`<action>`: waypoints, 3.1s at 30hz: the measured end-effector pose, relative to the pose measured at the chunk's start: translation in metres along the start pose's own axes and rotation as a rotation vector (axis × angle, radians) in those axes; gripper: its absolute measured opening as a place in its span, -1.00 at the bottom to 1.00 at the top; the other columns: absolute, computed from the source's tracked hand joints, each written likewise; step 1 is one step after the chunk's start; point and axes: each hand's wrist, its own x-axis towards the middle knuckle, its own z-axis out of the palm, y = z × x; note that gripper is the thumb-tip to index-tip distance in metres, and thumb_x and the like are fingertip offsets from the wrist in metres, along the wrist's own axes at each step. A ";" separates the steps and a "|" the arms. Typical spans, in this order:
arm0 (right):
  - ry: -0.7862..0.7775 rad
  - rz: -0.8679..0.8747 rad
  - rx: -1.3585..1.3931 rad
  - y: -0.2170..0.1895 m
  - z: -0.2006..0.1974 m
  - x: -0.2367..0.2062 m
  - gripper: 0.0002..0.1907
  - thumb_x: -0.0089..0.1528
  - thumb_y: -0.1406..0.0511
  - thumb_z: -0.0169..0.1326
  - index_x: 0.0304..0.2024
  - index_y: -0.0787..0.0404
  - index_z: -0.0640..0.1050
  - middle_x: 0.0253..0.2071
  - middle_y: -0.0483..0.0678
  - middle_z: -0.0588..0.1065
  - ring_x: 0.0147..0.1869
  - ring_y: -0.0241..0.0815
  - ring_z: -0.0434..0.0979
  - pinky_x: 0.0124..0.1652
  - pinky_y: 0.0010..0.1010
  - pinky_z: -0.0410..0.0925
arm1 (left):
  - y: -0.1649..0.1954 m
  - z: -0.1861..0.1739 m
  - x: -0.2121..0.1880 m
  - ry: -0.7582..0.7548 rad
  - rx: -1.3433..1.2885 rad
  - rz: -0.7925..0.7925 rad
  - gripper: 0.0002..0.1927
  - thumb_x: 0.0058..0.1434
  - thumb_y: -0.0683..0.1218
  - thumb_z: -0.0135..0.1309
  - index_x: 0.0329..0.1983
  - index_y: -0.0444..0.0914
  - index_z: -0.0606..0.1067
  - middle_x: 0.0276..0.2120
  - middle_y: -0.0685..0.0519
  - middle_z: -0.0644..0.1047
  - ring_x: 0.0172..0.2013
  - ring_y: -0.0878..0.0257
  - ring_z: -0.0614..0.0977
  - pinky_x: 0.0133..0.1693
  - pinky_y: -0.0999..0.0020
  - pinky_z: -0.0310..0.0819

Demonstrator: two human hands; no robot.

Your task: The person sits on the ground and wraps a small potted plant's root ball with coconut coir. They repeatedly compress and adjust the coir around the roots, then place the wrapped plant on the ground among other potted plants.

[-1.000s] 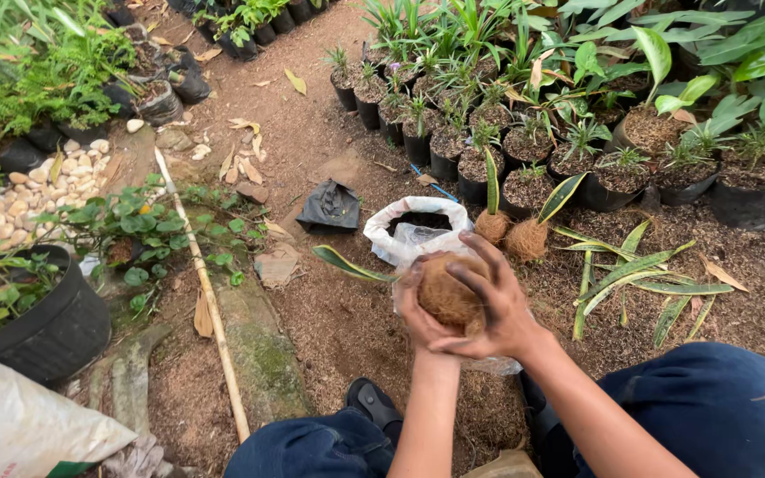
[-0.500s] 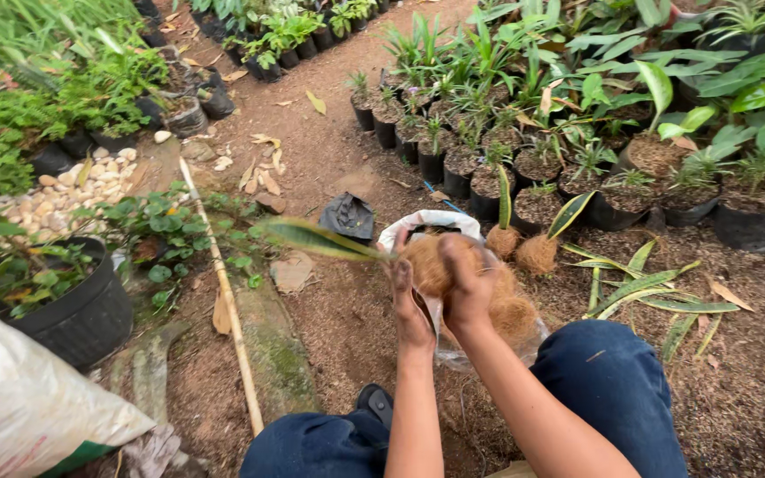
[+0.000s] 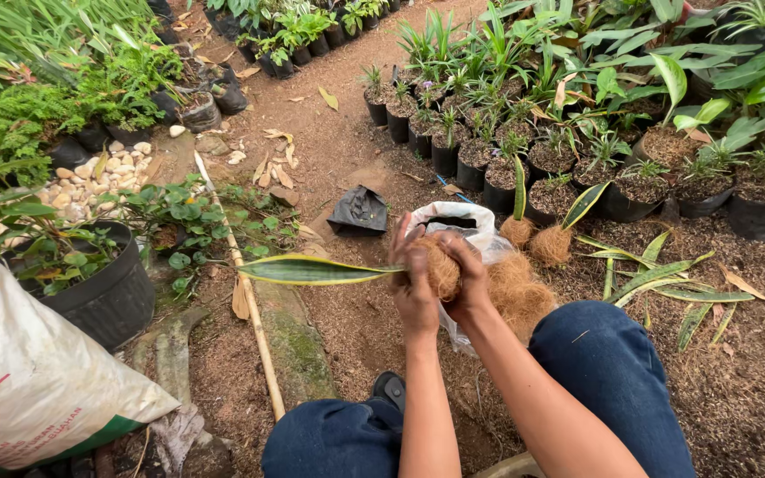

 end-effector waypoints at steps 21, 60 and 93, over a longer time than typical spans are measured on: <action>0.198 0.078 -0.106 -0.082 -0.033 0.002 -0.58 0.14 0.06 0.13 0.00 0.06 0.53 -0.06 -0.05 0.57 0.01 -0.12 0.61 0.02 -0.18 0.46 | 0.017 0.043 0.006 -0.118 -0.051 0.051 -0.36 0.53 0.29 -0.33 0.38 -0.21 0.40 0.47 -0.07 0.33 0.54 0.04 0.20 0.52 0.03 -0.03; 0.310 -0.287 -0.270 -0.037 -0.090 -0.009 -0.65 0.20 0.18 0.20 -0.06 0.26 0.58 -0.05 0.02 0.57 0.19 -0.03 0.47 0.22 -0.13 0.31 | -0.033 0.077 -0.029 -0.064 -0.176 -0.158 -0.52 0.38 0.18 0.05 0.22 -0.16 0.52 0.38 0.02 0.43 0.50 0.10 0.24 0.50 -0.06 -0.09; 0.322 0.169 -0.271 -0.059 -0.060 -0.020 -0.56 0.22 0.03 0.01 0.04 0.11 0.52 0.08 -0.03 0.52 0.18 -0.13 0.51 0.13 0.00 0.30 | -0.047 0.063 -0.037 0.039 -0.224 -0.129 -0.75 0.33 0.01 0.11 -0.10 -0.24 0.63 0.26 -0.12 0.56 0.45 0.00 0.42 0.48 -0.03 -0.03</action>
